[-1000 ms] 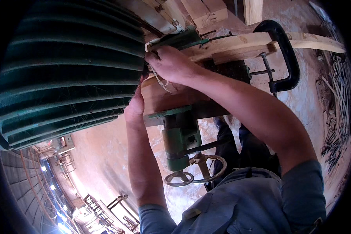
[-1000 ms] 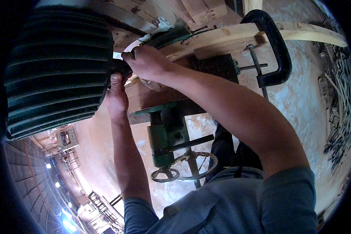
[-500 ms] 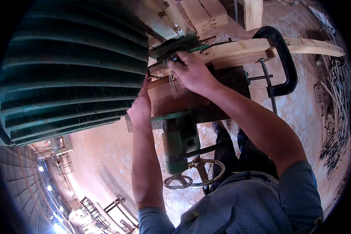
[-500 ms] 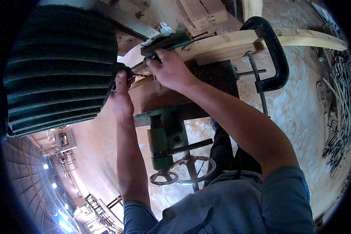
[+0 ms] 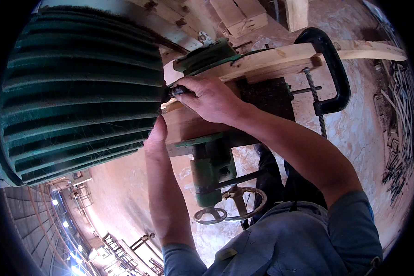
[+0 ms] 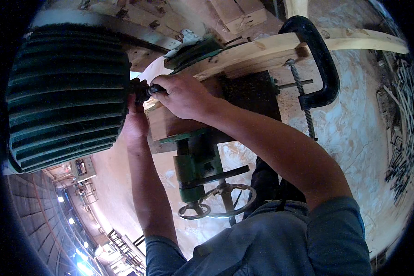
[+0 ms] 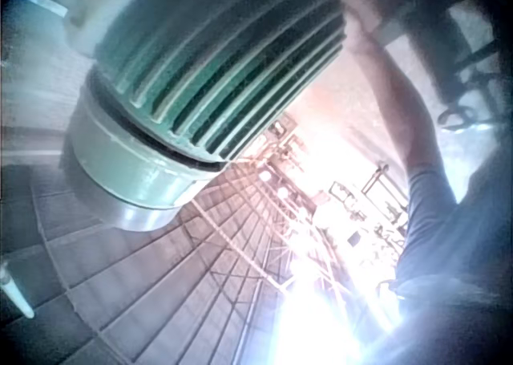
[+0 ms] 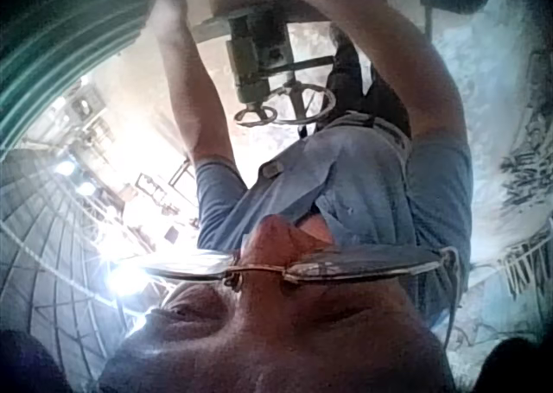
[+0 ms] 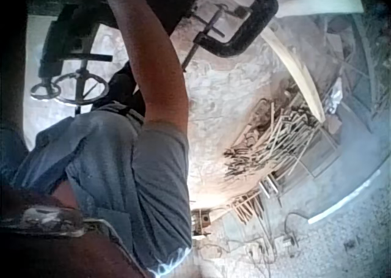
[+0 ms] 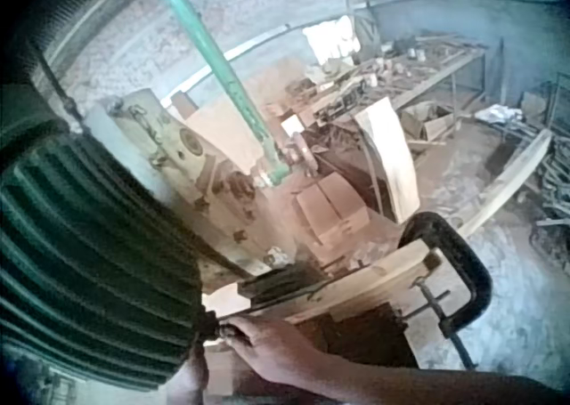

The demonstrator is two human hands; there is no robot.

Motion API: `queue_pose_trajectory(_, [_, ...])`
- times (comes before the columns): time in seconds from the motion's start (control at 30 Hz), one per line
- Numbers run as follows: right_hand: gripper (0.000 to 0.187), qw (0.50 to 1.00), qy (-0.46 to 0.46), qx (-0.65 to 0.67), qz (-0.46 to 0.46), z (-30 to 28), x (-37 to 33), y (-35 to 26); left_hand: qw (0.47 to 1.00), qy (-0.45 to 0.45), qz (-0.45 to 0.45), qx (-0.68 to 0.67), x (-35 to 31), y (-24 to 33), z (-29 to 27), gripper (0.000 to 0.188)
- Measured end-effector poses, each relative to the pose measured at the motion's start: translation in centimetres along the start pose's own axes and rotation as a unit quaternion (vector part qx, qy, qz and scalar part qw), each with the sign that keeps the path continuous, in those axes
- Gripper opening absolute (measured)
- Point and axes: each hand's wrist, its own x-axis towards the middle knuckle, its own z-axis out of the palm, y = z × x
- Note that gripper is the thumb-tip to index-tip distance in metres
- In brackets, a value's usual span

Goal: The person walks through a workshop and uses a wrench to tighten bolts on a green motor mounted on a wooden frame. They repeatedly adjust the bolts and reposition the motor while working at a stationary workstation.

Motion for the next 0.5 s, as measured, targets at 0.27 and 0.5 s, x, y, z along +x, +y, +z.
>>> queue_pose_trajectory(0.27, [0.019, 0.976, 0.06, -0.119, -0.173, 0.3, 0.4, 1.4, 0.997, 0.017, -0.032, -0.066, -0.3, -0.2, 0.1, 0.027])
queue_pose_trajectory(0.5, [0.028, 0.992, -0.012, -0.09, -0.092, 0.7, 0.4, 1.3, 0.976, 0.121, 0.021, 0.182, -0.2, 1.6, 3.2, 0.022])
